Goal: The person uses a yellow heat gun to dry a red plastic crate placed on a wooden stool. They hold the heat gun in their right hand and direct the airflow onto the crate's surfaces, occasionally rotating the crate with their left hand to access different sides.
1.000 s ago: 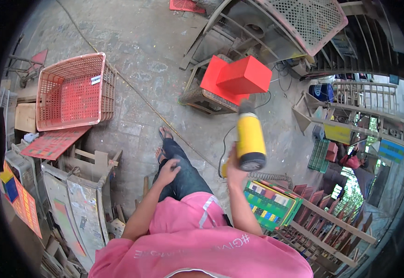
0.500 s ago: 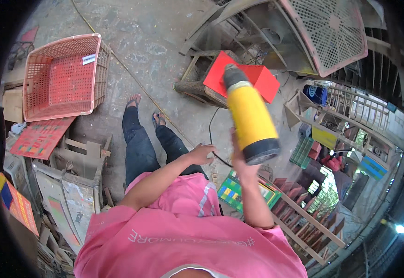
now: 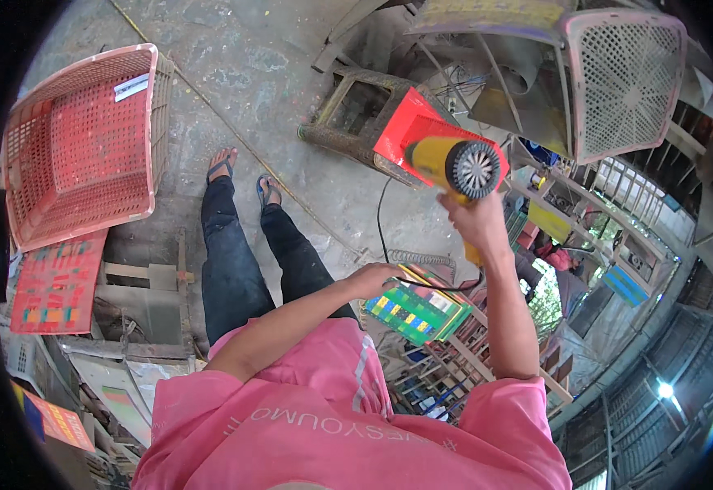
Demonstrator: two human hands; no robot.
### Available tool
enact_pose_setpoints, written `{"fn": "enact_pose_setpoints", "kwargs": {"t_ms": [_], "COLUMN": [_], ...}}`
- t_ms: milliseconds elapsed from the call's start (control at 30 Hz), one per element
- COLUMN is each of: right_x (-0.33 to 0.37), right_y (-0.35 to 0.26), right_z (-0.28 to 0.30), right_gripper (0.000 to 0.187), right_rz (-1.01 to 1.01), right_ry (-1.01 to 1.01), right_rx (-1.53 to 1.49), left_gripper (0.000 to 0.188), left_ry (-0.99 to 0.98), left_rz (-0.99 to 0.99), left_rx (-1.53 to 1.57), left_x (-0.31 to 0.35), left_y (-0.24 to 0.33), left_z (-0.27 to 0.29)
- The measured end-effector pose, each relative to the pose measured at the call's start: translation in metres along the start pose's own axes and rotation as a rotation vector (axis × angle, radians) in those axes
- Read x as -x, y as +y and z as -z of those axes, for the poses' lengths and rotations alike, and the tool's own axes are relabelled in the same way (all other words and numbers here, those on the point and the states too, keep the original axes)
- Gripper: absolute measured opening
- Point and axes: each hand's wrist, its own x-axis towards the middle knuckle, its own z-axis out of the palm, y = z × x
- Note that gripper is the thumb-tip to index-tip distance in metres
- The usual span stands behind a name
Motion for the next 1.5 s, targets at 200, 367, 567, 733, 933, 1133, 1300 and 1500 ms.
{"fn": "enact_pose_setpoints", "kwargs": {"t_ms": [200, 367, 567, 733, 933, 1133, 1300, 1500], "right_x": [-0.016, -0.061, -0.067, -0.049, -0.062, -0.051, -0.025, -0.022], "right_y": [0.003, -0.011, -0.034, -0.05, -0.024, -0.036, -0.032, -0.001], "right_z": [-0.001, 0.014, 0.023, 0.024, 0.03, 0.04, 0.046, 0.066], "right_gripper": [0.023, 0.022, 0.019, 0.022, 0.021, 0.021, 0.019, 0.016], "right_rz": [-0.009, 0.397, 0.172, 0.05, 0.173, 0.008, -0.02, 0.243], "right_ry": [-0.082, 0.187, 0.103, -0.184, 0.107, -0.044, -0.2, 0.161], "right_rx": [0.067, 0.082, 0.239, 0.254, 0.328, 0.379, 0.323, 0.325], "left_gripper": [0.04, 0.046, 0.05, 0.049, 0.048, 0.049, 0.05, 0.051], "left_ry": [0.054, 0.108, 0.062, 0.139, 0.137, 0.116, 0.057, 0.022], "left_rz": [-0.034, -0.007, -0.042, -0.1, -0.112, -0.108, -0.154, -0.153], "left_rx": [0.087, 0.147, 0.171, 0.168, 0.111, 0.171, 0.167, 0.193], "left_x": [-0.009, -0.019, -0.024, -0.027, -0.028, -0.033, -0.038, -0.04], "left_y": [-0.011, -0.024, -0.014, -0.003, -0.002, 0.003, 0.018, 0.027], "left_z": [0.004, -0.006, 0.003, 0.003, -0.008, -0.014, -0.02, -0.027]}}
